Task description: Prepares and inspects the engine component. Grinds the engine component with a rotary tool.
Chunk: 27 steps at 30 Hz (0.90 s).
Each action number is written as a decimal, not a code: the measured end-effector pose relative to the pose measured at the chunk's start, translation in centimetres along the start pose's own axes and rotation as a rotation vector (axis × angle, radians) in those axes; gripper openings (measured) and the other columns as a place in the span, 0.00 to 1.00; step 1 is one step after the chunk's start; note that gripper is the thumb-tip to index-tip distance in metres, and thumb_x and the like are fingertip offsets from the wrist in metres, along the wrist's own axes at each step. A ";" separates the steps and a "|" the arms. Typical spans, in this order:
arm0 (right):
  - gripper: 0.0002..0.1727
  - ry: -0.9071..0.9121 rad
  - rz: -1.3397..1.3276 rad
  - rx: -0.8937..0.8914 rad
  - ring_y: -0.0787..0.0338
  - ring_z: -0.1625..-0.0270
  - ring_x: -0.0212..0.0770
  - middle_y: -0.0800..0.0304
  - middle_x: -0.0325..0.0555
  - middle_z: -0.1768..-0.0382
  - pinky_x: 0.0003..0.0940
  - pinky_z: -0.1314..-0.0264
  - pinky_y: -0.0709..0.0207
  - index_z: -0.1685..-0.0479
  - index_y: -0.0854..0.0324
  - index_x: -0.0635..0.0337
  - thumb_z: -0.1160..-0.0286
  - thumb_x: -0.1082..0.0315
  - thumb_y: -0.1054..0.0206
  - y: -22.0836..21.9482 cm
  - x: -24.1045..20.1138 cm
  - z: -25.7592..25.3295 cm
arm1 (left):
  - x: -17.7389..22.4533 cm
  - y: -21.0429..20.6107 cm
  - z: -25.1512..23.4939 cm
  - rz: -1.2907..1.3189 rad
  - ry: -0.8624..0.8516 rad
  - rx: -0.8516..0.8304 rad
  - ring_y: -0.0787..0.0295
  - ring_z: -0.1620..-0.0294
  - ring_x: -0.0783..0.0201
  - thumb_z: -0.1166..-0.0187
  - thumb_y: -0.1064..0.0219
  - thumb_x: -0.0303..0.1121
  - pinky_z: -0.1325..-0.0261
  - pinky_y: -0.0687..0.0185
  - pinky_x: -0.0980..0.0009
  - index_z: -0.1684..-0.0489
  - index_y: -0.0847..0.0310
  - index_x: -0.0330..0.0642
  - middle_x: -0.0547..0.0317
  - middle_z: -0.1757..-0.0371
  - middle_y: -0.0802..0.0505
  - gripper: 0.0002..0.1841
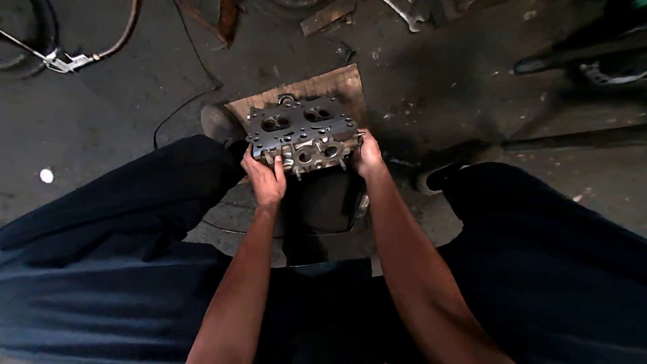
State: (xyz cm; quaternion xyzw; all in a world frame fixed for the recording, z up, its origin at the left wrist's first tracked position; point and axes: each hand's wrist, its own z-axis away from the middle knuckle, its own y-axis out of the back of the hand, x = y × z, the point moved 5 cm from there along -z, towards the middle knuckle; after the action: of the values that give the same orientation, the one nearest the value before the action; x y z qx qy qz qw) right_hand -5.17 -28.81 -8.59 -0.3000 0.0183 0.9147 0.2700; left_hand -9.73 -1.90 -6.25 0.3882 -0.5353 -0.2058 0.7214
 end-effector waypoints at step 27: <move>0.33 0.317 0.541 -0.051 0.38 0.11 0.38 0.42 0.40 0.08 0.44 0.13 0.40 0.06 0.42 0.47 0.14 0.60 0.55 -12.6 -1.4 10.9 | -7.7 4.3 0.9 0.146 0.298 0.098 0.27 0.16 0.40 0.11 0.56 0.55 0.14 0.34 0.51 0.09 0.64 0.21 0.21 0.18 0.28 0.45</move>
State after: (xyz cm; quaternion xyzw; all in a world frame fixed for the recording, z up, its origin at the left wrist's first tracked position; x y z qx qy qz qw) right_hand -3.68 -16.60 2.74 -0.4297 0.1164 0.8954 0.0033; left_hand -13.73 5.91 -7.44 0.4092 -0.4585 -0.0667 0.7861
